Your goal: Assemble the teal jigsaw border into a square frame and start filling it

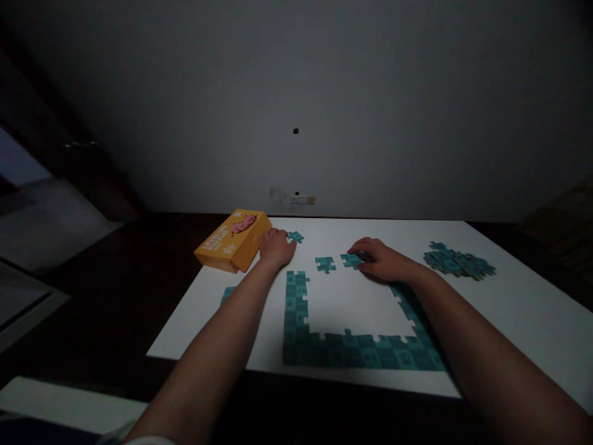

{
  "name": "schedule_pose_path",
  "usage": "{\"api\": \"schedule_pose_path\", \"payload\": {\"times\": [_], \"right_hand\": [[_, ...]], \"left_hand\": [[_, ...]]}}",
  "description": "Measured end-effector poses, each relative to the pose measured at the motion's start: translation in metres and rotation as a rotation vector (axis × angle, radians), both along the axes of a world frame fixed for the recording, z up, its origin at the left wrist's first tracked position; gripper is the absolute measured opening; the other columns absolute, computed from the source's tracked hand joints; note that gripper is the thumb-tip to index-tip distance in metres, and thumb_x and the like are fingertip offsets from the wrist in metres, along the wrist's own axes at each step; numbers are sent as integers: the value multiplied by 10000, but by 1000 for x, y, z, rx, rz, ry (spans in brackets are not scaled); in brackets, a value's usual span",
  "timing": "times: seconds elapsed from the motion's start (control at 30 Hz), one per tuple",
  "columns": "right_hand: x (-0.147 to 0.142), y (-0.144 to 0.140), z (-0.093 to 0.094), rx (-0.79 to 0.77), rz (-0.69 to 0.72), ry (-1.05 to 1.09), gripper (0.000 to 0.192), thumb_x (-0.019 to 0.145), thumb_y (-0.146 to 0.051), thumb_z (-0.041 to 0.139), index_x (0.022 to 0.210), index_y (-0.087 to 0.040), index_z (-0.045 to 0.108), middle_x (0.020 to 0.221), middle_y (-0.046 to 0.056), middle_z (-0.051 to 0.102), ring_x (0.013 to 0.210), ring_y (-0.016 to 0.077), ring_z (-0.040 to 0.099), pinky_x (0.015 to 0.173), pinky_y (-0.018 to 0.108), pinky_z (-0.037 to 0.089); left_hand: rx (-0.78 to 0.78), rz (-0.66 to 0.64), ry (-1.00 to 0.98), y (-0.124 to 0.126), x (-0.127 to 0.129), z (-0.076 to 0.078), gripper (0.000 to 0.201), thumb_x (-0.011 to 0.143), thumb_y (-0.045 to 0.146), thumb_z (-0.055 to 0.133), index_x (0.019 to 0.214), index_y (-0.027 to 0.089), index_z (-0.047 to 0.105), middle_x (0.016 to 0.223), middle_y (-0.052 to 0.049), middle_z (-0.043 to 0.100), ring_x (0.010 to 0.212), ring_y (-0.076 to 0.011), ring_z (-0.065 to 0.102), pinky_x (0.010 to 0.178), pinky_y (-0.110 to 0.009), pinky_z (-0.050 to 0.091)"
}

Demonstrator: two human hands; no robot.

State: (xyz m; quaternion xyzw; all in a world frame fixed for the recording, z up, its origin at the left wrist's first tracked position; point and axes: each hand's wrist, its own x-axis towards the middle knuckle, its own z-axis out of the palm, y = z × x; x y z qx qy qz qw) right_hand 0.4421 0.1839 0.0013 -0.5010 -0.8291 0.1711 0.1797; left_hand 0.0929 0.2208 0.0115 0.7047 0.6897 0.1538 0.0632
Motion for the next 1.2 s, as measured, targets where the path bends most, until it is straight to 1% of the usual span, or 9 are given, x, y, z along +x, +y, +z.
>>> {"api": "schedule_pose_path", "payload": {"times": [0.2, 0.27, 0.33, 0.4, 0.53, 0.7, 0.93, 1.1, 1.2], "right_hand": [[2, 0, 1, -10, 1, 9, 421, 833, -305, 804, 1250, -284, 858, 1365, 155, 802, 1315, 411, 709, 1222, 631, 527], [3, 0, 1, -9, 1, 33, 403, 829, -316, 821, 1229, -290, 858, 1349, 149, 805, 1294, 408, 710, 1211, 628, 535], [3, 0, 1, -9, -5, 57, 390, 817, -322, 839, 1205, -291, 863, 1316, 147, 810, 1265, 409, 714, 1189, 625, 547], [3, -1, 2, -12, -15, 76, 381, 808, -327, 851, 1186, -286, 870, 1289, 149, 813, 1236, 410, 719, 1162, 620, 560], [3, -3, 5, -13, -23, 86, 386, 803, -334, 850, 1184, -281, 875, 1294, 150, 819, 1223, 401, 716, 1153, 608, 566], [2, -3, 5, -5, -26, 104, 396, 772, -320, 851, 1164, -272, 876, 1259, 153, 827, 1172, 394, 730, 1121, 596, 581], [2, -2, 4, 3, -12, 104, 401, 763, -314, 841, 1157, -256, 887, 1287, 156, 824, 1244, 405, 740, 1169, 584, 563], [3, 0, 3, -2, -11, 93, 408, 776, -320, 834, 1178, -278, 882, 1280, 135, 826, 1214, 380, 742, 1161, 572, 576], [4, 0, 3, 4, 3, 89, 413, 786, -332, 821, 1189, -267, 884, 1280, 144, 827, 1211, 385, 746, 1156, 575, 578]], "left_hand": [[28, -23, -80, 8, -6, -3, 453, 962, 399, 854, 1355, 179, 805, 1484, -205, 777, 1434, -406, 662, 1182, -461, 513], [79, -56, -146, 8, -9, -5, 417, 911, 347, 897, 1293, 206, 805, 1369, -165, 826, 1336, -366, 705, 1119, -433, 533], [124, -93, -286, 9, -11, -7, 306, 859, 296, 918, 1136, 219, 815, 1151, -120, 856, 1118, -322, 747, 993, -414, 551], [134, -114, -468, 9, -10, -9, 187, 811, 273, 927, 930, 221, 792, 908, -68, 808, 875, -265, 706, 844, -382, 526], [83, -122, -904, 8, -3, -10, 281, 715, 305, 985, 748, 223, 719, 692, -1, 659, 688, -190, 583, 673, -322, 434], [-5, -201, -1249, -4, 7, -3, 357, 729, 403, 1034, 774, 207, 738, 736, -23, 666, 711, -182, 598, 678, -346, 492], [-97, -238, -1241, -15, 19, 0, 275, 836, 415, 948, 907, 155, 892, 887, -107, 817, 763, -191, 624, 710, -354, 490], [-165, -242, -1337, -16, 23, -2, 331, 860, 453, 909, 751, 177, 763, 1039, -169, 888, 744, -183, 663, 676, -332, 474], [-180, -274, -1369, -18, 23, -2, 347, 867, 472, 875, 738, 188, 722, 1011, -168, 893, 683, -166, 627, 638, -320, 439]]}}
